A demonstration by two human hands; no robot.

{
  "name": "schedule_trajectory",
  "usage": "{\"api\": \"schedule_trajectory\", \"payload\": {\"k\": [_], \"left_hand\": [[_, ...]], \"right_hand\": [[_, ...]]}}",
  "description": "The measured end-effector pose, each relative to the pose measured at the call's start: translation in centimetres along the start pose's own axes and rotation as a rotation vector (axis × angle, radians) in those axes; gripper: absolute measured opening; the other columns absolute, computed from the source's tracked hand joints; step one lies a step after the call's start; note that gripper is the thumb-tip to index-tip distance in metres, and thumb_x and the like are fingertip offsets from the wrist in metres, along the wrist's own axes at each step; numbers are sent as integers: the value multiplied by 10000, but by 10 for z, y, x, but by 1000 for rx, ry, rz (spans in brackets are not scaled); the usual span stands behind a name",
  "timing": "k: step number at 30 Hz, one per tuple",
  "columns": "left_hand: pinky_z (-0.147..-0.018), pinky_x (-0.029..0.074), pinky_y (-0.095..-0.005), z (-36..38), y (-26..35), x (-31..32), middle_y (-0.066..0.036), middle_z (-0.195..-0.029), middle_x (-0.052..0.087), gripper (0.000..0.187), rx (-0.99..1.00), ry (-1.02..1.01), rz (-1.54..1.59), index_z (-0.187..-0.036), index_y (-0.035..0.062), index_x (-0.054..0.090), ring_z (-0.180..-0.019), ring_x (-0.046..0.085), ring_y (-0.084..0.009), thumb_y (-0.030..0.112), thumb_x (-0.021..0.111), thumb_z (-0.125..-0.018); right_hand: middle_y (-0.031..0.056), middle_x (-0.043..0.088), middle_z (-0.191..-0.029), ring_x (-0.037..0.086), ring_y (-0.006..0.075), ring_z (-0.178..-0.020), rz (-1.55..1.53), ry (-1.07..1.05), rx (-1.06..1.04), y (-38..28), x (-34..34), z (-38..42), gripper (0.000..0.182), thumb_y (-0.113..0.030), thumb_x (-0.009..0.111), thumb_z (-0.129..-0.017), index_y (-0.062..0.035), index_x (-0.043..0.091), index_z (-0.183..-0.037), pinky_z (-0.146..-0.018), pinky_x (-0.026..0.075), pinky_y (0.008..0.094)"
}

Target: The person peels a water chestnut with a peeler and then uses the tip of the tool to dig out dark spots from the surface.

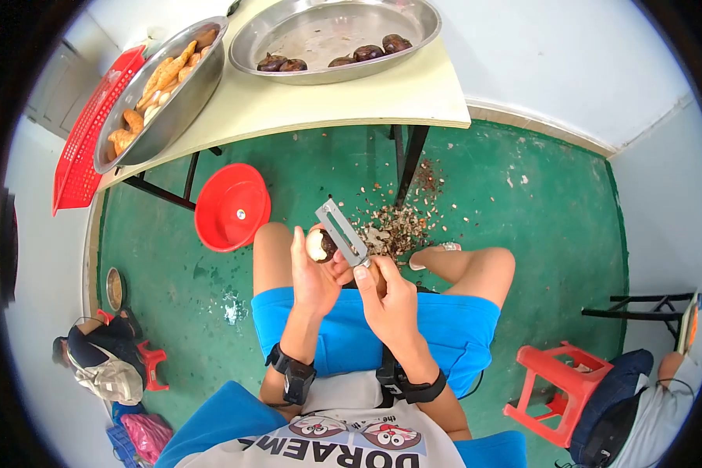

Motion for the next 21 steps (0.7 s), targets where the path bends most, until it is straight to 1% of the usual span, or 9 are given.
{"api": "schedule_trajectory", "payload": {"k": [4,6,9,14,16,18,19,20,21], "left_hand": [[-401,272,-203,2,7,6,-38,-685,417,226,40,-98,-48,-955,156,412,-529,358,-90,358,356,-871],[-409,288,-195,6,7,14,-45,-765,419,198,2,-149,-14,-1013,161,415,-577,376,-94,302,373,-881],[-431,308,-195,8,9,19,-48,-832,416,226,-26,-220,62,-1074,163,408,-615,389,-96,290,383,-889],[-461,335,-198,5,6,18,-25,-810,438,263,-35,-144,150,-1092,170,422,-617,399,-88,339,359,-901],[-468,344,-202,5,5,18,-17,-810,448,277,-29,-139,150,-1073,156,437,-617,401,-85,358,352,-903],[-459,350,-211,6,6,13,-6,-782,472,333,-4,-36,132,-1045,105,458,-608,401,-80,382,339,-904],[-459,350,-211,6,6,12,-6,-782,472,333,-5,-36,131,-1045,105,458,-608,401,-80,382,339,-904],[-490,389,-221,5,7,10,-12,-783,500,343,-7,-22,128,-1041,99,463,-602,426,-82,388,344,-900],[-520,428,-230,5,7,8,-19,-784,528,353,-9,-7,124,-1036,92,467,-597,450,-85,394,348,-896]], "right_hand": [[-45,401,-590,346,21,-526,-117,8,24,10,1,2,211,-188,518,-848,21,510,-877,-444,287,186],[-32,409,-558,347,21,-504,-150,26,16,16,1,2,214,-190,534,-839,19,518,-882,-429,286,191],[-20,411,-524,342,20,-483,-166,39,9,15,0,1,219,-194,550,-829,17,526,-884,-413,283,196],[-46,403,-581,333,20,-503,-64,-10,10,6,2,3,177,-156,524,-840,21,515,-851,-436,280,184],[-24,433,-578,352,30,-502,-3,15,-42,2,1,3,174,-154,536,-831,18,520,-846,-437,299,193],[-7,452,-583,369,35,-510,44,17,-73,2,2,3,177,-158,543,-827,17,523,-854,-441,312,198],[11,471,-588,385,40,-518,92,19,-104,0,3,3,181,-161,549,-824,15,525,-861,-446,325,202],[11,471,-588,385,40,-518,91,20,-104,0,2,4,181,-161,549,-824,15,525,-861,-446,325,202],[71,516,-608,473,146,-520,137,3,-91,2,2,3,222,-215,558,-810,-5,533,-876,-456,377,259]]}}
Point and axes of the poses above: each hand's wrist, its own z-axis away from the middle knuckle, its own x-axis out of the palm, y = z × x, the point moved 9 cm from there along -z, towards the middle knuckle
